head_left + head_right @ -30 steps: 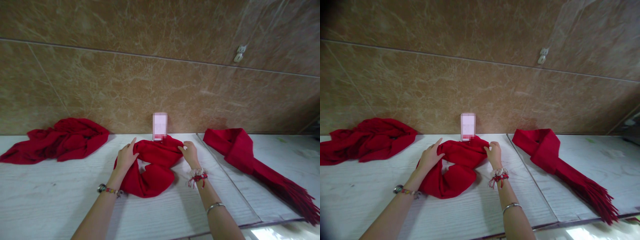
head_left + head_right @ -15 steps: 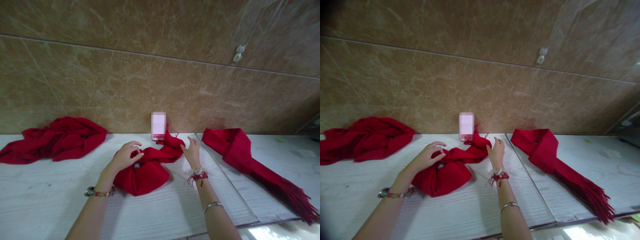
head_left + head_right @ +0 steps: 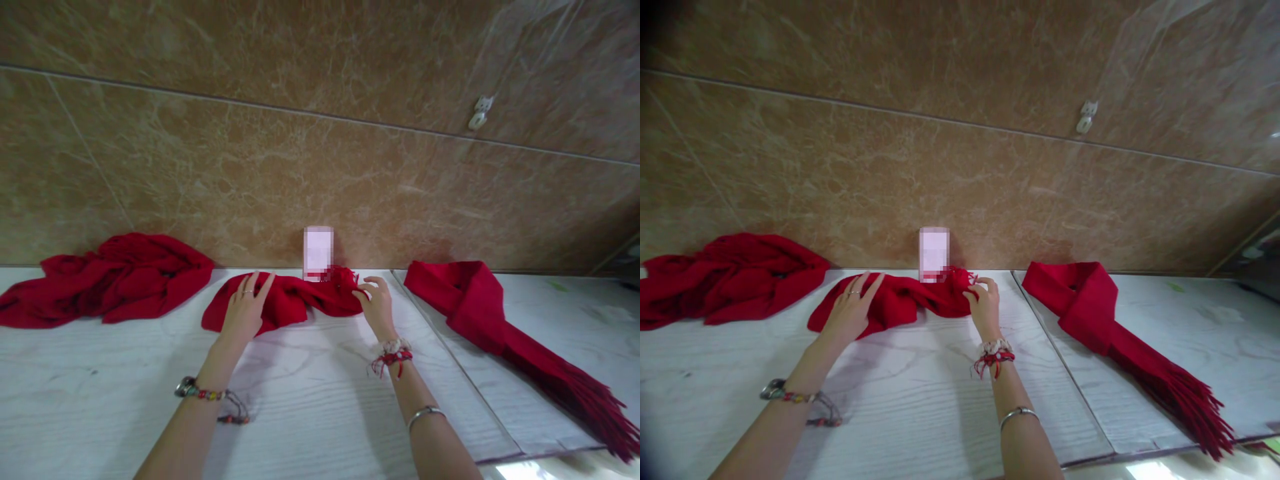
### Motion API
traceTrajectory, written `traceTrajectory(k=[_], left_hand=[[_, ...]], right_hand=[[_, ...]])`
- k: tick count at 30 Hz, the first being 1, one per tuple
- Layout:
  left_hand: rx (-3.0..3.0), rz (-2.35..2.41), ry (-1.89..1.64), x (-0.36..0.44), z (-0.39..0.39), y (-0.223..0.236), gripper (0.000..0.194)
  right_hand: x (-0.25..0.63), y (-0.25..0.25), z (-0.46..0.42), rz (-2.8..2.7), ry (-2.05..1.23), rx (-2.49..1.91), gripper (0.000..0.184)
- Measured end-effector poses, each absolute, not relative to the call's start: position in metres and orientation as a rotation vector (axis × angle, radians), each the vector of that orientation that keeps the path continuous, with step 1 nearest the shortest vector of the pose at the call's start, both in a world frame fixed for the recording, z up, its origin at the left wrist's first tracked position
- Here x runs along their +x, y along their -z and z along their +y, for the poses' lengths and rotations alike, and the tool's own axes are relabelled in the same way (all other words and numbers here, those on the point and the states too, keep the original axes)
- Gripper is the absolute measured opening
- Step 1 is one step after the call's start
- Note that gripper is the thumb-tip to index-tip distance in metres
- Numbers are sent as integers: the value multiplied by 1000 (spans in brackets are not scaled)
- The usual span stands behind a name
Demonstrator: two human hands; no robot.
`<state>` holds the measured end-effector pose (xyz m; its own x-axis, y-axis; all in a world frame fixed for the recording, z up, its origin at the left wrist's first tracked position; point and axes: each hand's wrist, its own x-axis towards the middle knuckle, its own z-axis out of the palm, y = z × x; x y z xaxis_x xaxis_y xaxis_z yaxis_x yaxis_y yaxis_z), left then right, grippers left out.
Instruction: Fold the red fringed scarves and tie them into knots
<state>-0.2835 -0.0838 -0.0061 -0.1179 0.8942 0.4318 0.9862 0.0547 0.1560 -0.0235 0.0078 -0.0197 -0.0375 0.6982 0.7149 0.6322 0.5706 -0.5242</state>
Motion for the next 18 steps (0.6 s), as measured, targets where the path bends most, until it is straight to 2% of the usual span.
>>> traceTrajectory(k=[4,9,13,18], left_hand=[[-1768,-1972,930,-279,-79,4,68],[-2103,-1699,1374,-243,-84,-5,31],[-2242,-1819,1659,-227,-85,-4,19],[-2186,-2090,1895,-225,-80,2,10]], right_hand=[[-30,8,1,-1747,-236,-913,11],[-36,6,-5,-1898,-528,-695,11],[-40,8,-8,-1966,-703,-586,11],[-43,10,-10,-1988,-698,-625,16]])
